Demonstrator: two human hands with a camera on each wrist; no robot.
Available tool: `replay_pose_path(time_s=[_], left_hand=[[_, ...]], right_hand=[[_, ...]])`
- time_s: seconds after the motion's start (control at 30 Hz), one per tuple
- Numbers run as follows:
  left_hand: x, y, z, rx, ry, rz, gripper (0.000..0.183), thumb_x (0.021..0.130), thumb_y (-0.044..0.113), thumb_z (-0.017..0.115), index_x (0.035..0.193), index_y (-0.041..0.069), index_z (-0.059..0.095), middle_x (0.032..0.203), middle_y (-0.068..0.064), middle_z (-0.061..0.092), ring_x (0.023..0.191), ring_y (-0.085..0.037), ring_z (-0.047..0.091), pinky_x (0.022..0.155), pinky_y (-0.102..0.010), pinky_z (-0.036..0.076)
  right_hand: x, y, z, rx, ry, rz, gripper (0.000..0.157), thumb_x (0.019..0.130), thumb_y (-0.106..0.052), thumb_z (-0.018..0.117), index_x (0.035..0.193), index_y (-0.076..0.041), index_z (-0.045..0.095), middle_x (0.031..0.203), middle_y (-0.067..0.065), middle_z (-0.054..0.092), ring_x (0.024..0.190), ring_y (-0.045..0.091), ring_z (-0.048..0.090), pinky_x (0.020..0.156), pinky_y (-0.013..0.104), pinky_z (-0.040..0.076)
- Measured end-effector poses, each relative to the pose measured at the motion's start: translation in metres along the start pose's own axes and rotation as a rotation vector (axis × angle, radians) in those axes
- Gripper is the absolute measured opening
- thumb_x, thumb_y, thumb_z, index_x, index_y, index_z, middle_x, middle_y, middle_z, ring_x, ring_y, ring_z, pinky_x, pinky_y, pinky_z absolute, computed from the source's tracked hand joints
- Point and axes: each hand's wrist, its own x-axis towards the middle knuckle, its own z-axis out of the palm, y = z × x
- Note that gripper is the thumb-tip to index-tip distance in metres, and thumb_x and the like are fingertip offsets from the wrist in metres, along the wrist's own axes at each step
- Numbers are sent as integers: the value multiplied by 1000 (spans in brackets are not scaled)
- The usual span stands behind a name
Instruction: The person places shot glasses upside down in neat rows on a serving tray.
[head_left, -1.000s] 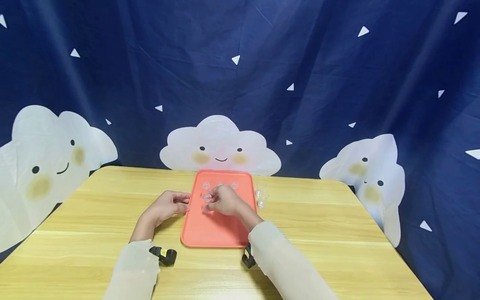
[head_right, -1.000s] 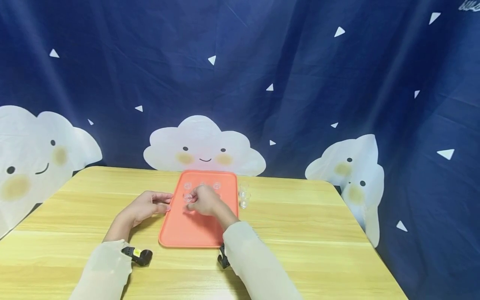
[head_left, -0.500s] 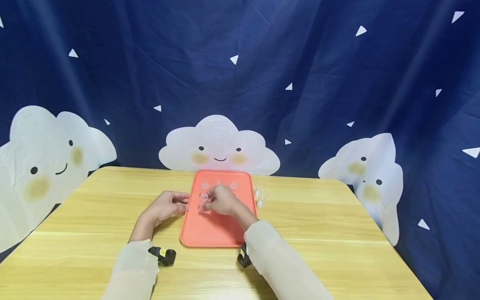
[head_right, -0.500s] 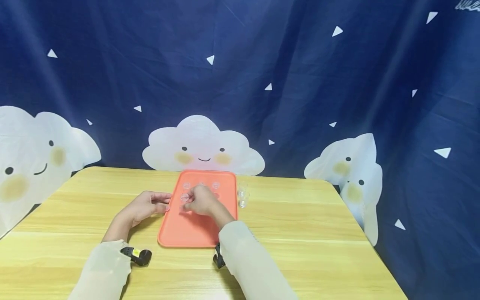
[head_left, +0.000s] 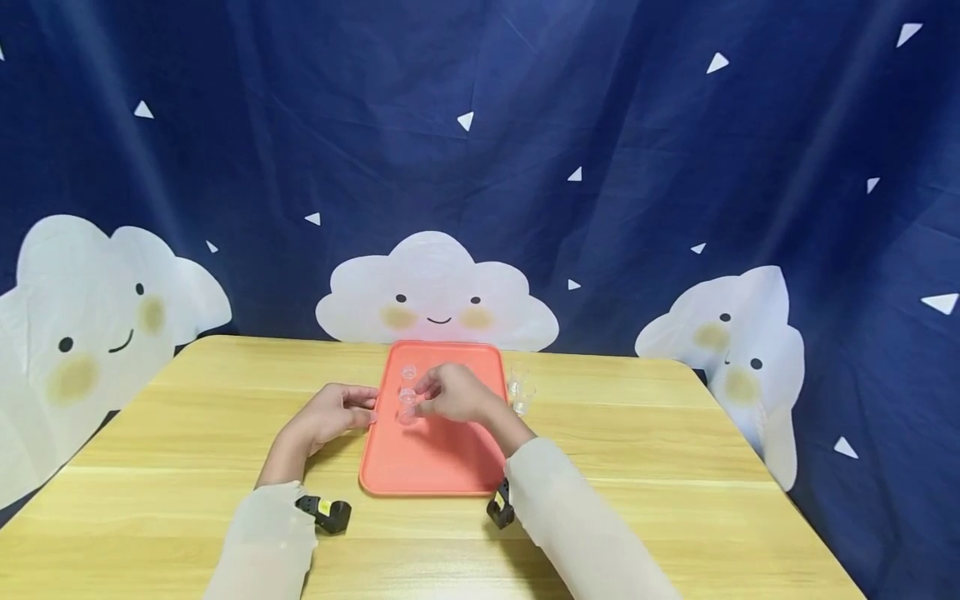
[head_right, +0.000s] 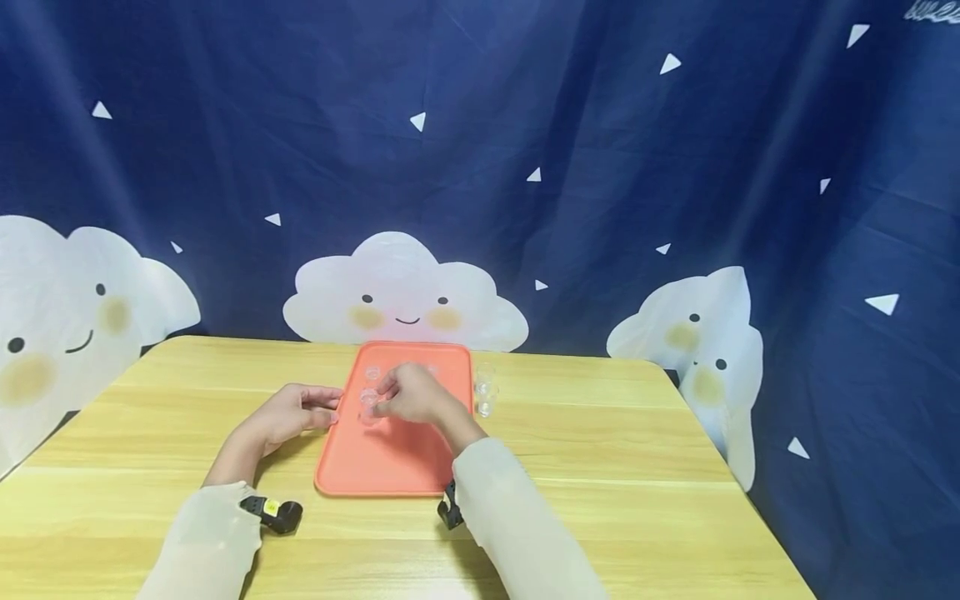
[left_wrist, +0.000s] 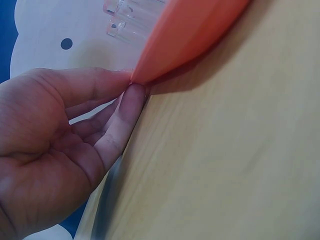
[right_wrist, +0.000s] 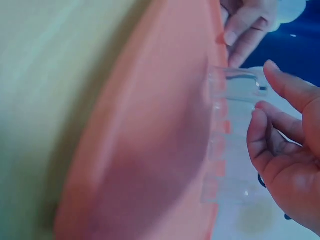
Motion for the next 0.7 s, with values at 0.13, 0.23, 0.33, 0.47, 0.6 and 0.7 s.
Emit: replay_pose_path(time_s=[0.13, 0.23, 0.33, 0.47, 0.6, 0.7], left_hand=[[-1, 0, 1, 1, 7, 3, 50, 89, -4, 67, 137, -13, 55, 125, -25, 66, 105, -26, 69, 85, -31, 59], [-1, -1, 2, -3, 11, 2, 50, 89, -5, 67, 137, -13, 55, 124, -26, 66, 104, -26, 69, 85, -33, 60], [0, -2, 2, -4, 11, 3, 50, 89, -5, 66, 137, -13, 55, 123, -25, 66, 102, -25, 68, 85, -33, 60], [1, -3, 1, -2, 19, -2, 49, 88, -5, 67, 136, -12, 58, 120, -22, 68, 101, -23, 68, 85, -33, 60], [0, -2, 1, 4, 23, -11, 49, 88, -4, 67, 135, -11, 58, 120, -21, 68, 100, -23, 68, 85, -33, 60], [0, -1, 1, 1, 23, -12, 49, 88, -4, 67, 136, -11, 58, 120, -21, 68, 100, -23, 68, 85, -33, 60]], right_hand=[[-4, 3, -11, 2, -22, -45, 30, 84, -19, 84, 106, 0, 75, 99, 6, 75, 90, 11, 67, 82, 22, 55], [-9, 5, -19, 18, -25, -48, 33, 85, -17, 83, 109, 3, 73, 105, 13, 75, 93, 14, 68, 84, 24, 55], [-14, 8, -27, 37, -13, -38, 31, 84, -16, 83, 108, 2, 73, 106, 15, 74, 93, 15, 67, 85, 25, 55], [-20, 15, -37, 42, 2, -34, 28, 84, -14, 84, 106, 0, 74, 106, 16, 74, 91, 15, 67, 84, 27, 56], [-26, 24, -46, 36, 13, -32, 31, 84, -12, 83, 108, 3, 73, 105, 17, 74, 91, 16, 68, 86, 29, 57], [-32, 30, -54, 27, 26, -33, 29, 84, -13, 83, 107, 1, 72, 102, 15, 73, 90, 16, 68, 86, 29, 57]])
